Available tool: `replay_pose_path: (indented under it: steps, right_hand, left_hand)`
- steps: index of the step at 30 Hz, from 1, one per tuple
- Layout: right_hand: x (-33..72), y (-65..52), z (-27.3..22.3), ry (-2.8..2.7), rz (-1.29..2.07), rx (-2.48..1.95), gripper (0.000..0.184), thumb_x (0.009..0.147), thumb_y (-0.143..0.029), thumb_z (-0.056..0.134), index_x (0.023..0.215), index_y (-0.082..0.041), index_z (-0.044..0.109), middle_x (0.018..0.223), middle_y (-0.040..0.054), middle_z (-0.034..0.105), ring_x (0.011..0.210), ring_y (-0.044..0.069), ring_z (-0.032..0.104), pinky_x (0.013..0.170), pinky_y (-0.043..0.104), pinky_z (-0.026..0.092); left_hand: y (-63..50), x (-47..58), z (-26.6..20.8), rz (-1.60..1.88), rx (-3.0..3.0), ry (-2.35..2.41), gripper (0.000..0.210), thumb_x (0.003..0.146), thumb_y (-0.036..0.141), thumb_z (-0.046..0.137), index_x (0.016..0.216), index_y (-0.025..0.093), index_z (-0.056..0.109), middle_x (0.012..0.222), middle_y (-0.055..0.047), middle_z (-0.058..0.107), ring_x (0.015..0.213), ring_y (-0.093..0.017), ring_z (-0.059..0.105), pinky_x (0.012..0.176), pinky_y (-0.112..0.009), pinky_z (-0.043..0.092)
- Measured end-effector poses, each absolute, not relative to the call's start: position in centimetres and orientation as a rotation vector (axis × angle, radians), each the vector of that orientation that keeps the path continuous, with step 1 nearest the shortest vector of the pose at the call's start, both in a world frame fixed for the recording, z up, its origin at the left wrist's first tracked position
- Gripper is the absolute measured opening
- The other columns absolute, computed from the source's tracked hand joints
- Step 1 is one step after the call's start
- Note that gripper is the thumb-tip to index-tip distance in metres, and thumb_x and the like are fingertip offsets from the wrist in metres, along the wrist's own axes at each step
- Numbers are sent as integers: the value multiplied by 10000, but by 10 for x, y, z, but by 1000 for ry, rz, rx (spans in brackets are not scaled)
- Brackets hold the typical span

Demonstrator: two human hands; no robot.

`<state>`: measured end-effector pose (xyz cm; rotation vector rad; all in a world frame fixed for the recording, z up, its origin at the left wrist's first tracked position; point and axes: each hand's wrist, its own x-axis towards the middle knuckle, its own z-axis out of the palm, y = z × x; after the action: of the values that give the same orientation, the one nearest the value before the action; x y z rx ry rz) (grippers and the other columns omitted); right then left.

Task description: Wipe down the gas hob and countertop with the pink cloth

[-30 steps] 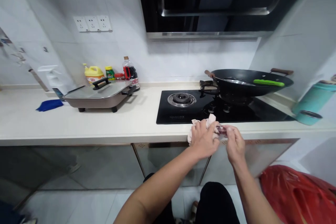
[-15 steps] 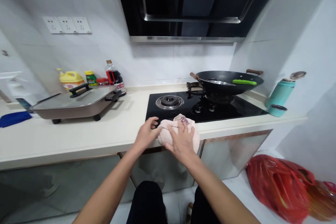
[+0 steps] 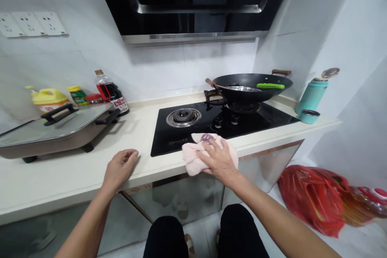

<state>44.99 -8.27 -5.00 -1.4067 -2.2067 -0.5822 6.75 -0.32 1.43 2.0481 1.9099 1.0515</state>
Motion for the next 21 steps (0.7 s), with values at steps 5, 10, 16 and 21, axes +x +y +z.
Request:
replay_pose_path:
  steps: [5,10,16,21]
  right_hand:
    - [526,-90,-39,-2178,-606,-1603,757,782,-561,895,1450,-312,640,1576,178,533,1439,480,427,1094,639,371]
    - [604,-89,-28,-2173,-519,-1714,764,773,-688,842,1433,-339,676,1594,159,513,1285,438,527,967,553,475]
    - [695,-80,-16,-1972,-138,-1730,434,900,-533,715,1243,-279,793,1357,120,654,1169,341,628,1045,486,495]
    - [711,-43,24,-1646,-264,-2037,498,921,-464,666,1364,-244,724,1420,156,594,1220,362,617,1073,465,489]
  left_hand:
    - [-3,71,11,968,2217,1891,459,841,624,514,907,247,768,1066,-94,810,1051,-337,702,948,-437,532]
    - [2,71,6,999,2208,1937,408,830,608,530,880,277,764,1037,-34,812,1020,-316,708,917,-422,541]
    - [4,72,2,982,2239,1960,412,852,568,505,888,250,764,1028,-55,809,1043,-326,687,946,-443,526]
    - [-2,77,8,960,2215,1956,475,891,557,465,935,199,774,1080,-132,797,1092,-345,665,994,-461,509]
